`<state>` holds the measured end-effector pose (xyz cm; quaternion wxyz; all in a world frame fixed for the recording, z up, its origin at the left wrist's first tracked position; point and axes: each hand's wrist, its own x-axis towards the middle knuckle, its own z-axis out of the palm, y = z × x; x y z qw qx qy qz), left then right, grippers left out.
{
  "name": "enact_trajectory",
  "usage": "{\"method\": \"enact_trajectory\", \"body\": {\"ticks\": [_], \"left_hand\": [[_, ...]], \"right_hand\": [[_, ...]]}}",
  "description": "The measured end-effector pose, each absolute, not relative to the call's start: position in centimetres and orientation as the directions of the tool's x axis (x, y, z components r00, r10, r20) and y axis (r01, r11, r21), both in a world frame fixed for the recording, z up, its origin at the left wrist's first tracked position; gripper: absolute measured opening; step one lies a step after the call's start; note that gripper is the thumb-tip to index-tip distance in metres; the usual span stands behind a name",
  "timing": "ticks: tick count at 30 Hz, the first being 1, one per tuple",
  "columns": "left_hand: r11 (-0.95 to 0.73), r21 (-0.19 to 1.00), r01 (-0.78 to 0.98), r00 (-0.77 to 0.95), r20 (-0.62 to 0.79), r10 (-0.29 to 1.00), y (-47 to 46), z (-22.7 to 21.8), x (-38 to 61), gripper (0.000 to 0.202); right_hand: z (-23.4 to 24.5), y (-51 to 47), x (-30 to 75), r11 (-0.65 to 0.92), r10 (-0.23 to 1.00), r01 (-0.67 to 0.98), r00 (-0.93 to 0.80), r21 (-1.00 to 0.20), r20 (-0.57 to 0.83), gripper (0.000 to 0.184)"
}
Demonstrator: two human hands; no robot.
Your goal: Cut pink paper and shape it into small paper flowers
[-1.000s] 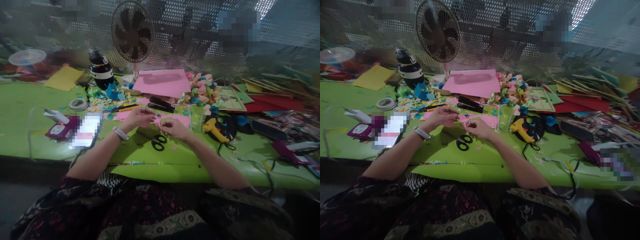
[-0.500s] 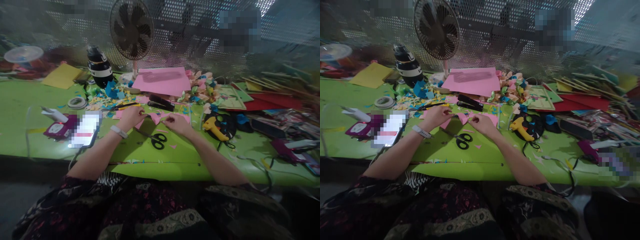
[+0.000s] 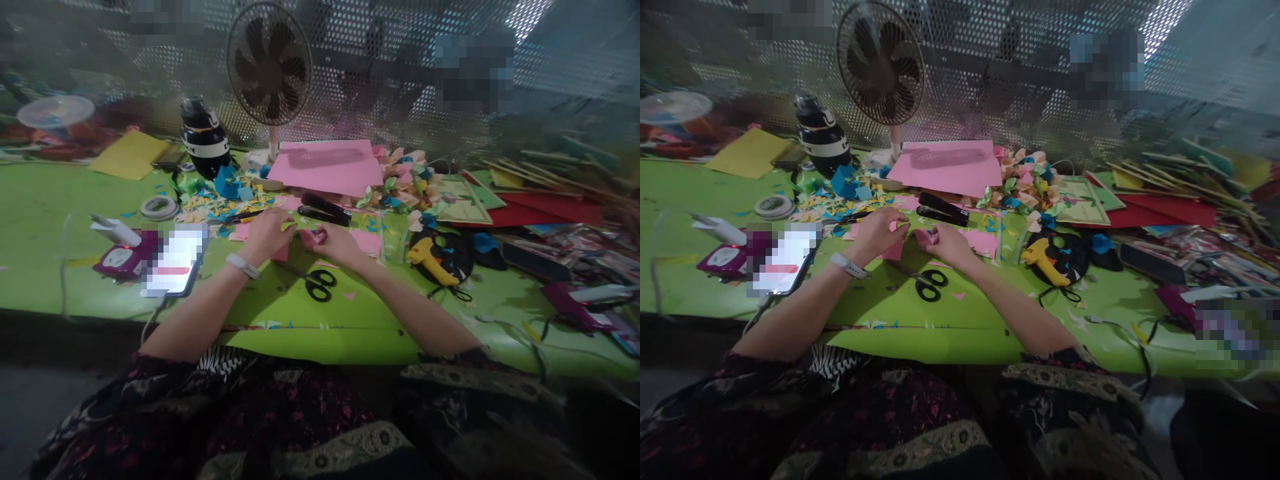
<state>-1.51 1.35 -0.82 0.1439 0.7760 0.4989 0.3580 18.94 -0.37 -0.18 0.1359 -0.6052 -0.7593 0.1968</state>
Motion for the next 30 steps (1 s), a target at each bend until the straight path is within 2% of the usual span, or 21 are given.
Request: {"method": "enact_trajectory", "body": {"ticks": [4,10,14,16,19,22,26,30], "left_hand": [[-0.449,0.553,0.702,0.264,0.383,0.885,1.1,-0.7,-1.4,0.017],[-0.462,0.393,0.795,0.385,0.261,0.885,0.9,-1.1,-1.0,0.032],[-0.508,0.383,0.771,0.460,0.215,0.861,1.1,-1.6,-0.8,0.044],[-0.522,0.400,0.754,0.468,0.231,0.853,1.2,-1.8,-0.8,0.044],[-0.519,0.480,0.707,0.438,0.279,0.855,1.3,-1.7,-0.8,0.039],[-0.476,0.630,0.613,0.372,0.302,0.878,1.3,-1.5,-1.0,0.029],[-0.428,0.799,0.422,0.296,0.325,0.898,1.5,-1.4,-1.2,0.024],[-0.364,0.910,0.196,0.317,0.293,0.902,1.6,-1.4,-0.9,0.026]], "right_hand": [[-1.2,0.0,19.1,0.191,0.976,0.832,-0.219,-0.521,0.009,0.047],[-1.2,0.2,19.2,0.181,0.969,0.798,-0.243,-0.575,-0.033,0.052],[-1.4,0.2,19.0,0.194,0.967,0.764,-0.255,-0.615,-0.012,0.052],[-1.6,0.2,19.0,0.207,0.964,0.746,-0.266,-0.633,0.001,0.050],[-1.7,0.1,19.1,0.230,0.959,0.727,-0.282,-0.647,0.024,0.045],[-1.4,0.0,19.4,0.247,0.957,0.689,-0.282,-0.682,0.062,0.040],[-0.7,-0.3,19.8,0.273,0.957,0.620,-0.253,-0.736,0.142,0.040],[-0.1,-0.7,19.9,0.348,0.936,0.563,-0.247,-0.750,0.250,0.047]]}}
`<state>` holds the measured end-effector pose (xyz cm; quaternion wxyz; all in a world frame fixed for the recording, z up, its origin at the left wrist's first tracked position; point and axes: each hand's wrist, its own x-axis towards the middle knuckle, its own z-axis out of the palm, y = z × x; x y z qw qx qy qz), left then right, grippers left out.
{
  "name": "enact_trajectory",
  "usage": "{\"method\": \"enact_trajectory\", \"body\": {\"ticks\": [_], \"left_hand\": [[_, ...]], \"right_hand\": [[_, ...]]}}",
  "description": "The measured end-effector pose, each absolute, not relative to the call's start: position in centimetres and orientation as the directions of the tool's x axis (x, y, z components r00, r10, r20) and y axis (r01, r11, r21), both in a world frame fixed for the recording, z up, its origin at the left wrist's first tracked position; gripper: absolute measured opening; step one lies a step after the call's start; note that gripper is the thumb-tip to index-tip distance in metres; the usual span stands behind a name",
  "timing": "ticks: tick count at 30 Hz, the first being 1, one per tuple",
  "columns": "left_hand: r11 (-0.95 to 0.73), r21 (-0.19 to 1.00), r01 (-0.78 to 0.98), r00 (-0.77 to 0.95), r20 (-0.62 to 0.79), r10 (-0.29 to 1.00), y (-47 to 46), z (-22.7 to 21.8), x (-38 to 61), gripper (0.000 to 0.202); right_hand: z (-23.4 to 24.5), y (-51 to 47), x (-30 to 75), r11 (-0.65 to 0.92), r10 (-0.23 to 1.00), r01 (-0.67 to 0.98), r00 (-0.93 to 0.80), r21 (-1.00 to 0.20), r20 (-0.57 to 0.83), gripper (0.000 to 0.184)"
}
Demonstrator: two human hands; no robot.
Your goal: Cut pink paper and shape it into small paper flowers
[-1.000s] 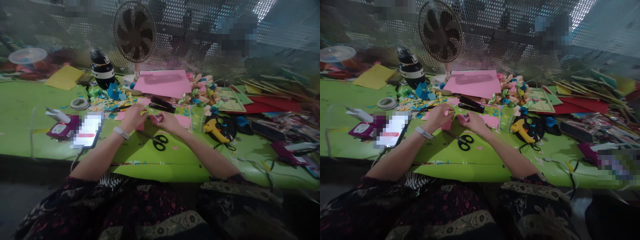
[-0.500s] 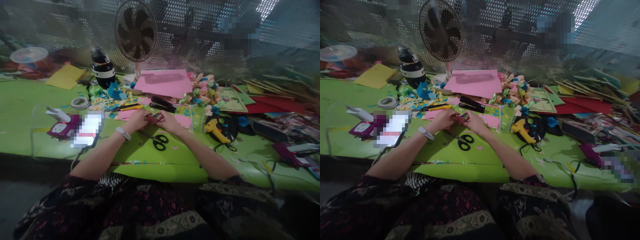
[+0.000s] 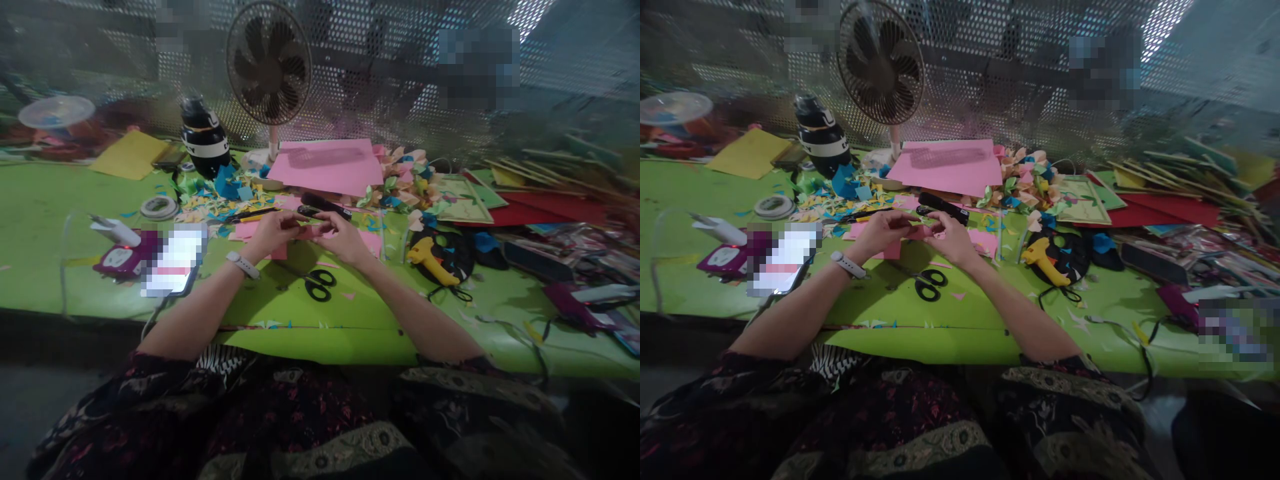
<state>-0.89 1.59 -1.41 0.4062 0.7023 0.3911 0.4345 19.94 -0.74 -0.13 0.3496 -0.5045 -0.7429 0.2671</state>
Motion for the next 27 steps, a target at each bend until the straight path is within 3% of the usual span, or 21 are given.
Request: {"method": "enact_trajectory", "body": {"ticks": [6,14,22,27], "left_hand": [[-0.235,0.971,0.033,0.326,0.212,0.921,0.6,-0.4,-0.6,0.034],[-0.250,0.967,0.049,0.364,0.215,0.906,0.4,-0.2,-0.4,0.044],[-0.099,0.980,0.170,0.385,0.027,0.923,-0.1,0.3,-0.5,0.036],[-0.054,0.998,0.010,0.339,0.048,0.939,-0.3,0.5,-0.3,0.032]], "right_hand": [[0.2,-1.3,19.8,0.349,0.937,0.455,-0.195,-0.819,0.291,0.040],[0.2,-1.0,20.0,0.338,0.938,0.301,-0.181,-0.892,0.294,0.041],[0.6,-0.8,20.3,0.396,0.918,0.365,-0.174,-0.843,0.356,0.033],[1.3,-1.2,20.3,0.401,0.916,0.461,-0.183,-0.792,0.357,0.030]]}}
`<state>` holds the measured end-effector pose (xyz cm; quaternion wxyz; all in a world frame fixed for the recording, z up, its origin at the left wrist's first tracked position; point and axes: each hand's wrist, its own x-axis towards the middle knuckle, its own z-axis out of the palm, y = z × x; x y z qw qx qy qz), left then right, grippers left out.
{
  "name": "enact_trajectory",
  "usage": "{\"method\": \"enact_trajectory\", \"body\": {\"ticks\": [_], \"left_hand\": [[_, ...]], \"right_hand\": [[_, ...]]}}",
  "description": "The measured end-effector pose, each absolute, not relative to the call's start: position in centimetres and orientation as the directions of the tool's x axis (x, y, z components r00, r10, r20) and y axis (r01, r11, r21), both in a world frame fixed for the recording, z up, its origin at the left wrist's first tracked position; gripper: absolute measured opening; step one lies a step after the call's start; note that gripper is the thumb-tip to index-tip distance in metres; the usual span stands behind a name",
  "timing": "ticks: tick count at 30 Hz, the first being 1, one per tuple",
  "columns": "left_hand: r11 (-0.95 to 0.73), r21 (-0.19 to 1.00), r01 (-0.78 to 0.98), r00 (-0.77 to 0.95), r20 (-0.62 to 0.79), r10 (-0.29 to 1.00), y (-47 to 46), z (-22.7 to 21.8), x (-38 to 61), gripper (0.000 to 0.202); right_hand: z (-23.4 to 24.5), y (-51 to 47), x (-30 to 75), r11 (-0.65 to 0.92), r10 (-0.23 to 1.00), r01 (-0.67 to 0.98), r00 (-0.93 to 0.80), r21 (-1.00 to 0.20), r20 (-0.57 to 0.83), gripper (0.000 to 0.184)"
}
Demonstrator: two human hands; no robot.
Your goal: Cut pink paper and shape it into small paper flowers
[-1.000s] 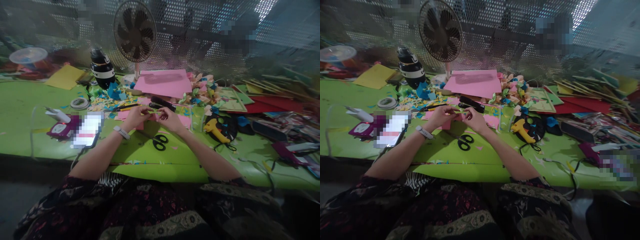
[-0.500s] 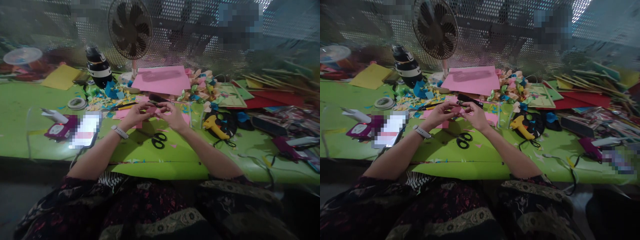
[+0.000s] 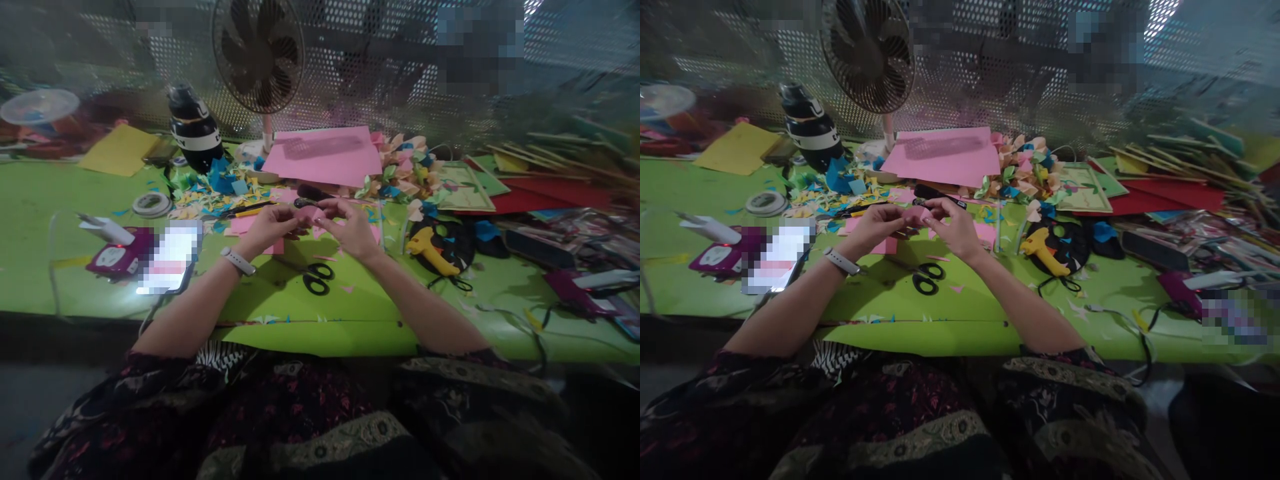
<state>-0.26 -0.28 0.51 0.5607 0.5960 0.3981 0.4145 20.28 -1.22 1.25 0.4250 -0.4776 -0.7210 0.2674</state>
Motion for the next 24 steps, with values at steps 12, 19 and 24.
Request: {"method": "enact_trajectory", "body": {"ticks": [12,19,24], "left_hand": [[0.001,0.977,-0.214,0.167,0.036,0.985,0.2,0.3,-0.4,0.038],[-0.054,0.984,-0.172,0.159,0.082,0.984,0.2,0.1,-0.2,0.028],[-0.064,0.991,-0.116,0.165,0.083,0.983,0.1,-0.1,-0.1,0.027]], "right_hand": [[3.8,-2.2,21.4,0.502,0.863,0.680,-0.353,-0.535,0.361,0.019],[2.8,-2.4,22.7,0.493,0.809,0.799,-0.566,-0.344,-0.155,0.010],[1.7,-3.0,22.4,0.450,0.843,0.825,-0.519,-0.343,-0.144,0.011]]}}
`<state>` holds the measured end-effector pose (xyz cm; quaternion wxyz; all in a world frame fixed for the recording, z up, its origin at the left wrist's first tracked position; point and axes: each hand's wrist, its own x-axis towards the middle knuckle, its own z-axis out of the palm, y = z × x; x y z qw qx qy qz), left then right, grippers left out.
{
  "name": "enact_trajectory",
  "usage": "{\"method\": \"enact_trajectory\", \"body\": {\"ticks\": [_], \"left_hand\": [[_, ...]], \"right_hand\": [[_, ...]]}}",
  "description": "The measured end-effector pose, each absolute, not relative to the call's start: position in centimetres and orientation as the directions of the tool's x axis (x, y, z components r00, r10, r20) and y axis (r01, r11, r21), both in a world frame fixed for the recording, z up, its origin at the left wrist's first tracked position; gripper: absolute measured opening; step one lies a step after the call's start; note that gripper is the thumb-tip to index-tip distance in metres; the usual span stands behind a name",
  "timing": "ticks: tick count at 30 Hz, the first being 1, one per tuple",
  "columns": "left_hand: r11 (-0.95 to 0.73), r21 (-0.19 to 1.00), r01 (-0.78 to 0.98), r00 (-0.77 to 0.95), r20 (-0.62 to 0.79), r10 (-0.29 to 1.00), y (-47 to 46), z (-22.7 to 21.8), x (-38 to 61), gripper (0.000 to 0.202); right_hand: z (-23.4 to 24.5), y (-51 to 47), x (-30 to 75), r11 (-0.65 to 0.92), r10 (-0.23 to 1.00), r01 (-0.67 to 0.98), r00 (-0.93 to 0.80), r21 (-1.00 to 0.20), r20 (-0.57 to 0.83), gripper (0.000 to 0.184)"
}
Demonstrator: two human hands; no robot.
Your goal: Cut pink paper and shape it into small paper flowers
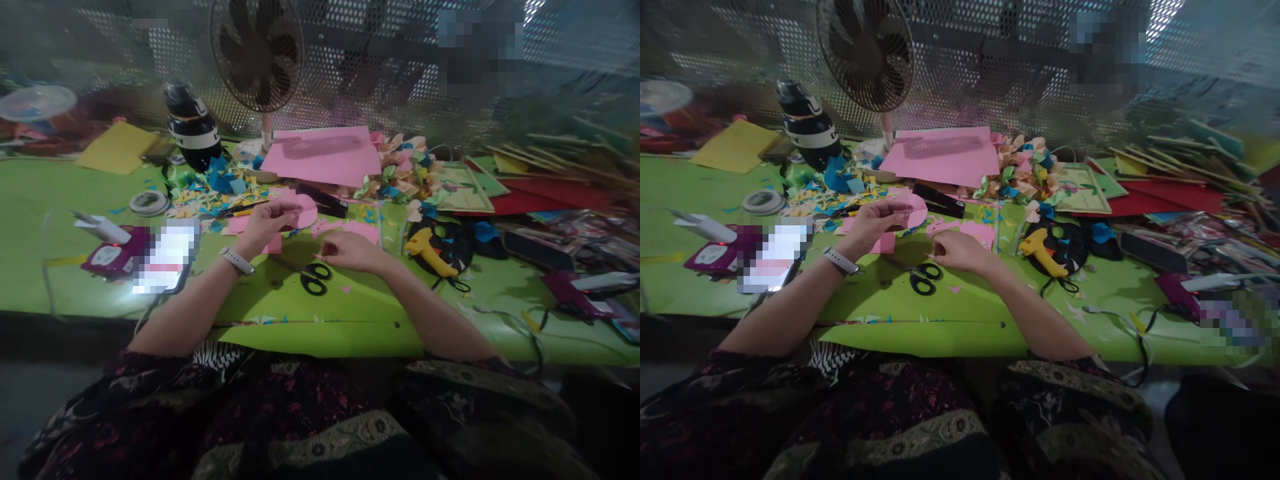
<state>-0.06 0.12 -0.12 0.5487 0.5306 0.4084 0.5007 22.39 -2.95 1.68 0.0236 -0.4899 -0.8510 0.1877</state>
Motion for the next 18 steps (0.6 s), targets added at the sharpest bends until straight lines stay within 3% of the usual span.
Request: {"method": "enact_trajectory", "body": {"ticks": [4,8,13,18], "left_hand": [[-0.081,0.994,-0.076,0.175,0.093,0.980,0.2,-0.3,0.0,0.028],[-0.107,0.987,-0.119,0.206,0.130,0.970,0.0,-0.3,0.0,0.035],[-0.118,0.984,-0.132,0.197,0.142,0.970,-0.1,-0.3,0.0,0.036],[-0.125,0.984,-0.124,0.190,0.147,0.971,0.0,-0.5,0.0,0.035]], "right_hand": [[2.7,-3.0,23.3,0.430,0.864,0.783,-0.501,-0.449,-0.045,0.008],[5.2,-2.8,25.7,0.341,0.922,0.755,-0.384,-0.559,0.044,0.017],[7.0,-2.2,29.2,0.248,0.968,0.778,-0.217,-0.578,0.123,0.017],[6.7,-1.5,31.3,0.237,0.971,0.823,-0.203,-0.515,0.122,0.017]]}}
